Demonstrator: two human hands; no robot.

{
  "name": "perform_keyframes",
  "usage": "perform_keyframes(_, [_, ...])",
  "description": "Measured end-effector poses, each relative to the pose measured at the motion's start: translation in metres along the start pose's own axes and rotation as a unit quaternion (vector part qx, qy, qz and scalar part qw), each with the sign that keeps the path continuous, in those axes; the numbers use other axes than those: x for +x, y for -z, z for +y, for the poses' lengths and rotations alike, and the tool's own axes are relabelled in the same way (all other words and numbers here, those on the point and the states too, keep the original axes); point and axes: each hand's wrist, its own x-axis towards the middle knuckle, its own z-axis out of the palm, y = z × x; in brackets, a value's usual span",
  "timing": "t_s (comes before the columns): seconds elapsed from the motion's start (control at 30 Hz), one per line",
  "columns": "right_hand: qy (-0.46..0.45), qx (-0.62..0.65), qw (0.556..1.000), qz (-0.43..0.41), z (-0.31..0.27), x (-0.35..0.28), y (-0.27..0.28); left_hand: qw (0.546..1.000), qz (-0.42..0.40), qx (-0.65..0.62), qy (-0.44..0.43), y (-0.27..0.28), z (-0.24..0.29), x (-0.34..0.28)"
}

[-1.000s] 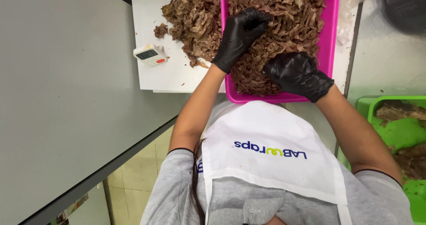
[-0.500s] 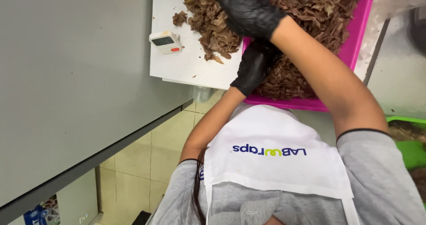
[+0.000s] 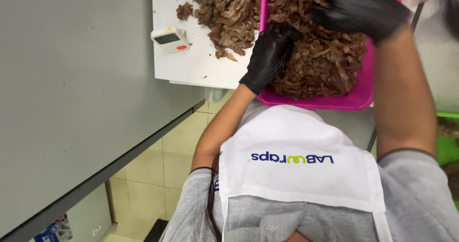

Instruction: Shredding cooked meat into smaller pieces by hand in a food preparation setting.

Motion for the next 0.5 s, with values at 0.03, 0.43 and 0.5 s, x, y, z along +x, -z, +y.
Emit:
perform_keyframes(0.03, [-0.016, 0.041, 0.998, 0.044, -0.01, -0.023, 0.007, 0.998, -0.006, -0.009, -0.058, 0.003, 0.008, 0.006])
perform_keyframes(0.43, [-0.275, -0.007, 0.922, 0.273, -0.012, -0.162, -0.163, 0.895, -0.2, -0.394, 0.068, -0.086, -0.021, 0.018])
perform_keyframes(0.5, [-0.276, 0.054, 0.914, 0.293, -0.008, -0.167, -0.16, 0.694, -0.193, -0.649, 0.243, -0.092, -0.025, 0.022])
